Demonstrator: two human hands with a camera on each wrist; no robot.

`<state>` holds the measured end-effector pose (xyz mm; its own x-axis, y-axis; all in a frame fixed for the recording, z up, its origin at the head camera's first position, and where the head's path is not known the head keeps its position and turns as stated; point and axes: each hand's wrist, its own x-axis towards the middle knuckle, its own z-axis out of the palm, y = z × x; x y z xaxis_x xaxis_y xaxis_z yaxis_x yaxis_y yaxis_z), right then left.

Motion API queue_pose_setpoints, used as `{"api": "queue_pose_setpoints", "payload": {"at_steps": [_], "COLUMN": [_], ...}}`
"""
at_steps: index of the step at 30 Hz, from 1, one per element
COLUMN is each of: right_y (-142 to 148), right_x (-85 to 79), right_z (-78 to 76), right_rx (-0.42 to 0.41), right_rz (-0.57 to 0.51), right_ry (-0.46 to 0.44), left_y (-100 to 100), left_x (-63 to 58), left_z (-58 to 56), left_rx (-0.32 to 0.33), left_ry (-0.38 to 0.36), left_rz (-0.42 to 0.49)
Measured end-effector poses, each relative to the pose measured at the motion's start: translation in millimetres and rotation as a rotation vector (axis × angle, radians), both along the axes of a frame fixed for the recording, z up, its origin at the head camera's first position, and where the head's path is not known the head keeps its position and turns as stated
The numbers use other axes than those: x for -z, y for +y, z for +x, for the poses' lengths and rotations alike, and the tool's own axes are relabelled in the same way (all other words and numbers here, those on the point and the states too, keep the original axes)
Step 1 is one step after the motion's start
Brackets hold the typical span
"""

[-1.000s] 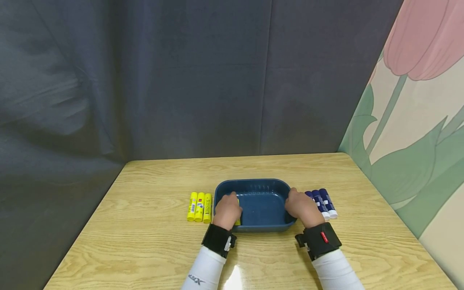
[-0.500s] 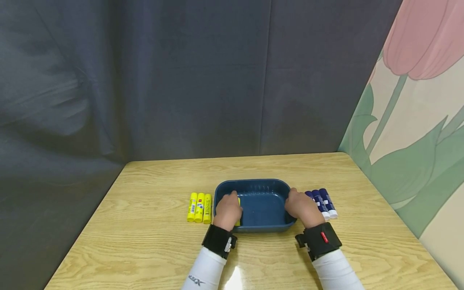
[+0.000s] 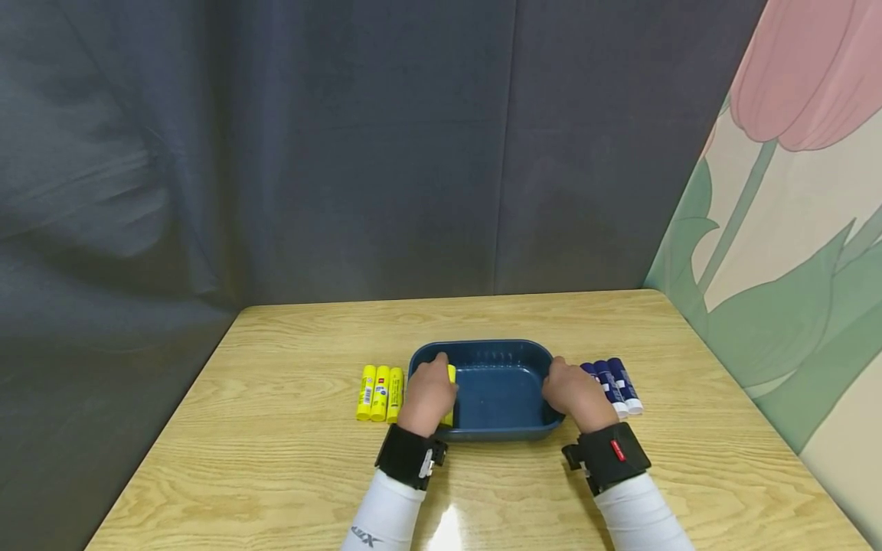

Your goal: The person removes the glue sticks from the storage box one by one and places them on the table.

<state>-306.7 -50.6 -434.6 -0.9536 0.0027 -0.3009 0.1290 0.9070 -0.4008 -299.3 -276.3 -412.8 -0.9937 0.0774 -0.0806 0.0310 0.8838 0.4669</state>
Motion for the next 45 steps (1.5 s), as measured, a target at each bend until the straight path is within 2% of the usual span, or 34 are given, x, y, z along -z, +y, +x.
{"api": "queue_pose_setpoints", "payload": {"at_steps": [7, 26, 30, 37, 45], "right_y": [0, 2, 2, 2, 2], "right_x": [-1.8, -0.6, 0.1, 0.7, 1.1], "right_z": [0.5, 0.6, 0.3, 0.4, -0.3], "right_rx": [-0.003, -0.008, -0.013, -0.014, -0.011], "right_rz": [-0.002, -0.006, -0.006, -0.005, -0.006], "right_ry": [-0.002, 0.009, 0.009, -0.004, 0.002], "left_y": [-4, -33, -43, -66, -97], "left_x": [-10.2, -38.1, -42.2, -45.9, -45.1], "left_z": [-0.3, 6.3, 5.9, 3.1, -1.1], "left_rx": [-0.022, -0.065, -0.095, -0.136, -0.194], "left_ry": [-0.030, -0.011, -0.008, -0.023, -0.069], "left_rz": [0.023, 0.076, 0.068, -0.009, 0.008]}}
